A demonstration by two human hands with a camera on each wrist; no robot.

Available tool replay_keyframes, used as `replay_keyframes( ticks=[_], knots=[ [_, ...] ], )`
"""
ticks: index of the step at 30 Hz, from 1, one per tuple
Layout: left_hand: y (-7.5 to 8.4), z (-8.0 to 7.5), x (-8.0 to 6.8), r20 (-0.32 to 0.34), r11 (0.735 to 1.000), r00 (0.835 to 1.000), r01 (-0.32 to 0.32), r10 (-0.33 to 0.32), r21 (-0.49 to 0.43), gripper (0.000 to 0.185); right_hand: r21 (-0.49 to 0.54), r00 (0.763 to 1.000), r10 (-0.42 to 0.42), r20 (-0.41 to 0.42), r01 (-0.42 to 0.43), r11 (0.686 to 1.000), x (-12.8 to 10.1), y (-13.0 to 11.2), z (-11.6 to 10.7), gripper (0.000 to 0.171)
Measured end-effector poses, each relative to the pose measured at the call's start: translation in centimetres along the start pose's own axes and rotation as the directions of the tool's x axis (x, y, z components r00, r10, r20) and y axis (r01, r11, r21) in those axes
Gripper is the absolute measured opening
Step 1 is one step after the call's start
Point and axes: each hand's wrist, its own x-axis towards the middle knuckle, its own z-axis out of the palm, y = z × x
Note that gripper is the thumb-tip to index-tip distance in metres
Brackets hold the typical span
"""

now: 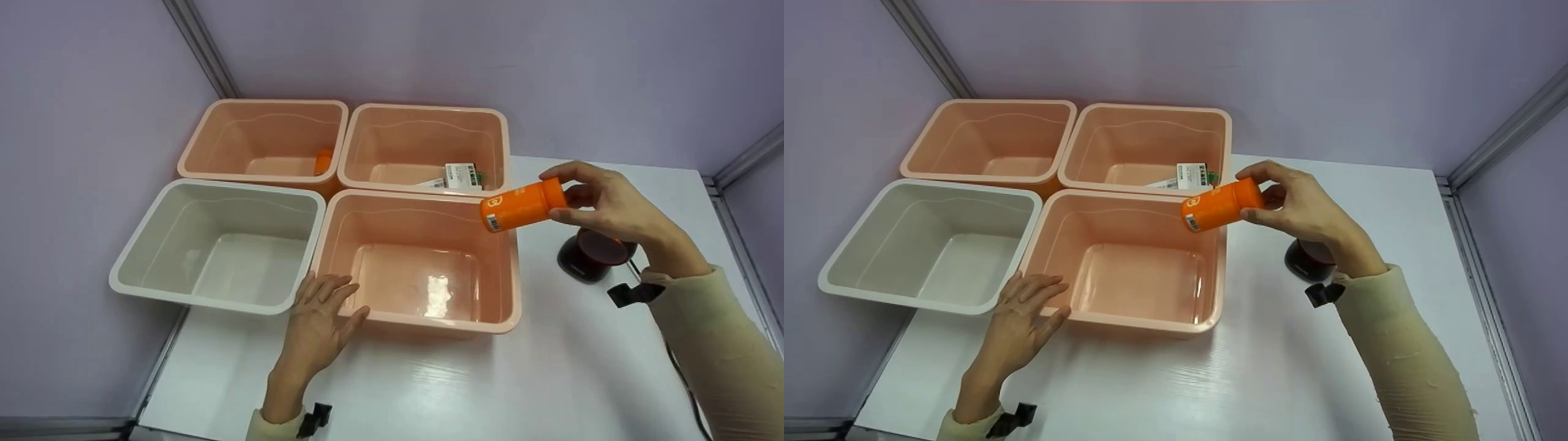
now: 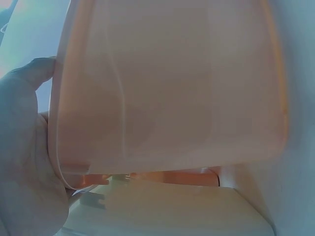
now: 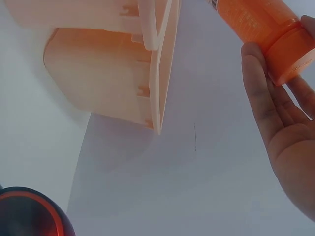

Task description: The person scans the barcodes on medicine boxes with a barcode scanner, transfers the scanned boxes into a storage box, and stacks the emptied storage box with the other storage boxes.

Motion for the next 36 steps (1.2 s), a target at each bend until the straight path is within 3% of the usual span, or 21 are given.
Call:
replay_keyframes(
  ticks=[6, 12, 27, 36],
  knots=[
    [0.0, 0.1, 0.0, -0.006, 1.000, 1.000, -0.006, 0.006, -0.024, 0.039, 0.046, 0.998, -0.046, -0.042, 0.048, 0.998, -1.9, 1.3, -1.0, 0.053],
    [0.0, 0.1, 0.0, -0.010, 1.000, 1.000, -0.004, 0.003, -0.019, 0.039, 0.081, 0.997, -0.018, -0.077, 0.025, 0.996, -3.7, 2.5, -1.7, 0.056],
    [-0.1, 0.2, -0.1, 0.000, 0.999, 1.000, -0.004, 0.004, -0.032, 0.042, 0.041, 0.992, 0.035, -0.125, -0.030, 0.999, -7.4, 5.4, -2.2, 0.055],
    [-0.2, 0.3, -0.1, -0.038, 0.999, 0.999, -0.021, 0.020, -0.024, 0.041, 0.024, 0.989, 0.030, -0.145, -0.027, 0.999, -9.4, 7.9, -2.2, 0.056]
  ],
)
